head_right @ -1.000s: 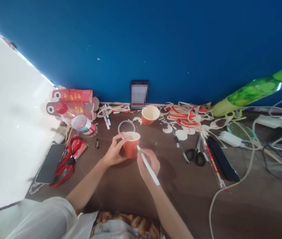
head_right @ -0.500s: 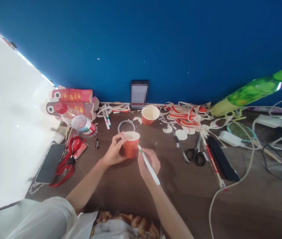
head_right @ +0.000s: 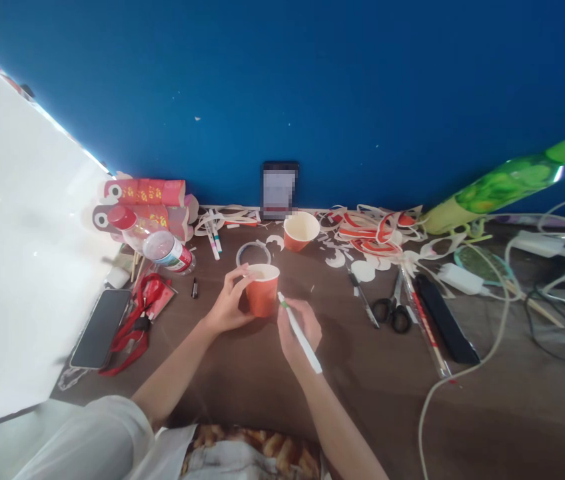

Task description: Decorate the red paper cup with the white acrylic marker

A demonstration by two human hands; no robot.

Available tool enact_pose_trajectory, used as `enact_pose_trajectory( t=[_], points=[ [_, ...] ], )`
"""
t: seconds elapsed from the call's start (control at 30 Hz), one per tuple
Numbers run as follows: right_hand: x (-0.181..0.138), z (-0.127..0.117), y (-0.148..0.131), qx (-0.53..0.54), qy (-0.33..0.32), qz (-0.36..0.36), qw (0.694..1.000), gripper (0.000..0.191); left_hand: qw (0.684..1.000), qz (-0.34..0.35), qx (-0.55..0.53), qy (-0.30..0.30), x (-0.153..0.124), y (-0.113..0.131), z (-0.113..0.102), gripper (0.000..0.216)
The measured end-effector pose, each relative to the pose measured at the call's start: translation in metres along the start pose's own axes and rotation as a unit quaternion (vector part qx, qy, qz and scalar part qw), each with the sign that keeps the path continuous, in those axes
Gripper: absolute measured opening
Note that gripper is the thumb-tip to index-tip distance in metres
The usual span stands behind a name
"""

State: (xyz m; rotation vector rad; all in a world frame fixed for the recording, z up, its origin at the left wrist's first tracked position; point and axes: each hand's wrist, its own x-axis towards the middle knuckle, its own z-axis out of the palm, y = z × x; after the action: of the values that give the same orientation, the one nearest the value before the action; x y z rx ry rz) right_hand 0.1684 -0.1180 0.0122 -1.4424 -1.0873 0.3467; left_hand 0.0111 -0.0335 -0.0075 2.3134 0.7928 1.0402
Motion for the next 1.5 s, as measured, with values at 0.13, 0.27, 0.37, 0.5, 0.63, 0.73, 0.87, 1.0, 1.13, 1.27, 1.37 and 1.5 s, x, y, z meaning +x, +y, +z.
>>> enact_pose_trajectory(
  t=[0.13, 0.27, 0.37, 0.5, 0.63, 0.73, 0.87, 1.0, 1.13, 1.27, 1.37, 1.5],
  points=[
    [0.002, -0.004, -0.001, 0.002, 0.019, 0.003, 1.0, 0.024, 0.999, -0.038, -0.007, -0.014, 0.002, -0.003, -0.005, 0.093],
    [-0.001, -0.004, 0.002, 0.0, 0.012, 0.019, 1.0, 0.021, 0.997, -0.068, 0.005, -0.047, 0.006, -0.007, -0.009, 0.095],
    [-0.004, -0.002, 0.007, 0.016, 0.012, 0.005, 1.0, 0.017, 0.996, -0.069, 0.009, -0.064, 0.006, -0.007, -0.009, 0.094],
    [-0.006, 0.001, 0.011, 0.045, -0.016, -0.021, 0.999, 0.013, 0.996, -0.06, 0.009, -0.067, 0.005, -0.007, -0.007, 0.093],
    [-0.004, 0.0, 0.011, 0.063, -0.038, -0.038, 0.997, 0.013, 0.997, -0.049, 0.014, -0.066, 0.004, -0.008, -0.007, 0.093],
    [-0.004, 0.0, 0.01, 0.069, -0.047, -0.046, 0.995, 0.017, 0.997, -0.046, 0.015, -0.066, 0.004, -0.008, -0.007, 0.094],
    [-0.003, -0.001, 0.009, 0.071, -0.058, -0.049, 0.995, 0.017, 0.997, -0.043, 0.018, -0.062, 0.004, -0.007, -0.007, 0.093],
    [-0.003, -0.001, 0.009, 0.07, -0.062, -0.05, 0.994, 0.019, 0.997, -0.047, 0.018, -0.066, 0.004, -0.007, -0.007, 0.093],
    [-0.003, -0.002, 0.009, 0.066, -0.059, -0.046, 0.995, 0.017, 0.997, -0.045, 0.015, -0.063, 0.003, -0.007, -0.007, 0.094],
    [-0.003, -0.002, 0.01, 0.058, -0.06, -0.038, 0.996, 0.014, 0.997, -0.043, 0.02, -0.06, 0.003, -0.008, -0.007, 0.094],
    [-0.003, -0.001, 0.009, 0.053, -0.062, -0.036, 0.996, 0.013, 0.997, -0.042, 0.018, -0.063, 0.003, -0.008, -0.007, 0.094],
    [-0.003, -0.002, 0.009, 0.042, -0.059, -0.032, 0.997, 0.011, 0.997, -0.044, 0.017, -0.064, 0.004, -0.008, -0.007, 0.094]
  ],
)
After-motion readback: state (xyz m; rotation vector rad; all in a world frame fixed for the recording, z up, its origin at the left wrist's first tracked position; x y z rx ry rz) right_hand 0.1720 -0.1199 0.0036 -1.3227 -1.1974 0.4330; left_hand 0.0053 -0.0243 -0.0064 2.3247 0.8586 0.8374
